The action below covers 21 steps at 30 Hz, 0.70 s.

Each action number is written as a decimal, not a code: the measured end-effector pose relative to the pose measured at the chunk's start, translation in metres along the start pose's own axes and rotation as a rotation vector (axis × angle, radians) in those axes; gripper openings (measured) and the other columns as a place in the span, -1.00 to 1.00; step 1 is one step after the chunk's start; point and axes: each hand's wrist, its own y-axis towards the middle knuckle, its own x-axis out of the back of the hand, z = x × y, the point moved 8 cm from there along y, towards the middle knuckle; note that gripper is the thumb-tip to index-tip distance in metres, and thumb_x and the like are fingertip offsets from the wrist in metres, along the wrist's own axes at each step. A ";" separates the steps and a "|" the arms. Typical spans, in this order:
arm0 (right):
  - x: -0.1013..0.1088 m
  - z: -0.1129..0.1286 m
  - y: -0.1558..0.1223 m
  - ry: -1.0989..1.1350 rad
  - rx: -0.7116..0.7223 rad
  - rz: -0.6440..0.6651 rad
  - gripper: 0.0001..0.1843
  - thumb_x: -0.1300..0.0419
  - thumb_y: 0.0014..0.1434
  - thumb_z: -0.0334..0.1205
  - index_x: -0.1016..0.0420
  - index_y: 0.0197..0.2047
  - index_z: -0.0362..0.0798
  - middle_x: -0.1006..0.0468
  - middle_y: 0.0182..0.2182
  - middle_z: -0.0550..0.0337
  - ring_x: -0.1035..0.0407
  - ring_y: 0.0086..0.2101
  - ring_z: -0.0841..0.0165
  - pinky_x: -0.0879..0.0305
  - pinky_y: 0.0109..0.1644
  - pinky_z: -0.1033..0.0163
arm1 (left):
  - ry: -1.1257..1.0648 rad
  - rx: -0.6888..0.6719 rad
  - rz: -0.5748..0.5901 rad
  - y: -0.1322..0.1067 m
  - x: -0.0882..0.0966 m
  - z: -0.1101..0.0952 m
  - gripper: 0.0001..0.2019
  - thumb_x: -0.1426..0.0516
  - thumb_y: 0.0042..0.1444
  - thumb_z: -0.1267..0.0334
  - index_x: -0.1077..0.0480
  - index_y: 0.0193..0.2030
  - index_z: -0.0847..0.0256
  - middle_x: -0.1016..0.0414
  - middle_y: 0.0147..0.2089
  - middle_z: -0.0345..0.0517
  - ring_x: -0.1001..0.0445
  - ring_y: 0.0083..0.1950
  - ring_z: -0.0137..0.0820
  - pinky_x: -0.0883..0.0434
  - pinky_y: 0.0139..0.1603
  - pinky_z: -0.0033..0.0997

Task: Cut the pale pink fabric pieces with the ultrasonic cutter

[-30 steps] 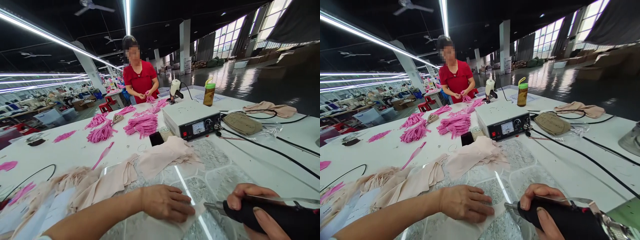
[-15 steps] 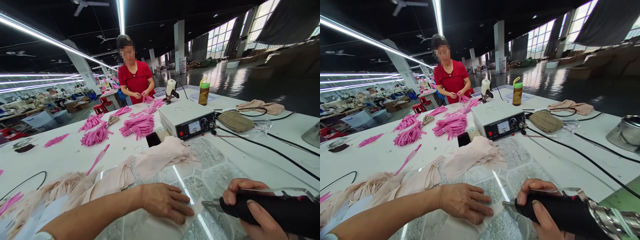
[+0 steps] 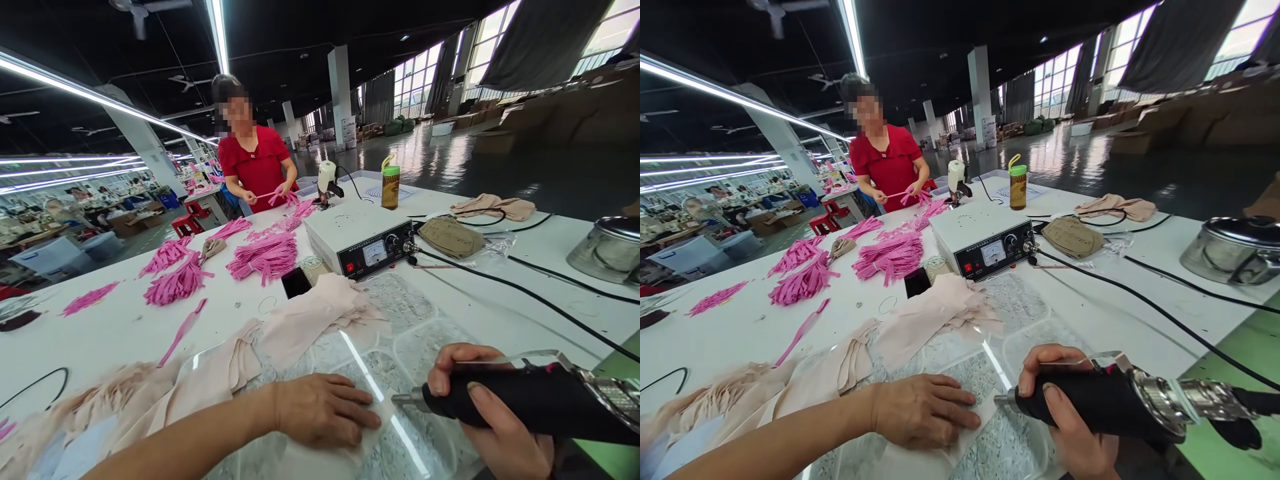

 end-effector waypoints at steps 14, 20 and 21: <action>-0.009 -0.010 0.010 0.030 0.026 0.017 -0.88 -0.24 0.14 -0.14 -0.47 -0.23 0.08 -0.46 -0.39 0.22 -0.39 -0.50 0.34 -0.41 -0.41 0.16 | 0.040 0.230 -0.110 -0.005 -0.006 -0.004 -0.73 -0.04 0.39 0.08 -0.38 -0.23 0.21 -0.43 0.22 -0.15 -0.26 0.35 -0.38 -0.13 0.40 -0.36; -0.009 0.000 0.003 0.071 0.011 -0.011 -0.87 -0.27 0.11 -0.12 -0.48 -0.26 0.07 -0.43 -0.43 0.22 -0.38 -0.54 0.36 -0.42 -0.44 0.19 | 0.082 0.317 -0.091 -0.014 0.003 -0.014 -0.73 -0.05 0.36 0.06 -0.41 -0.14 0.23 -0.36 0.28 -0.07 -0.22 0.37 -0.31 -0.14 0.39 -0.29; -0.008 0.002 -0.003 0.083 -0.008 -0.004 -0.87 -0.26 0.12 -0.12 -0.47 -0.25 0.08 -0.43 -0.43 0.21 -0.38 -0.54 0.36 -0.42 -0.46 0.18 | 0.078 0.306 -0.088 -0.016 0.004 -0.018 -0.74 -0.05 0.36 0.07 -0.41 -0.11 0.22 -0.37 0.27 -0.09 -0.22 0.37 -0.32 -0.12 0.40 -0.30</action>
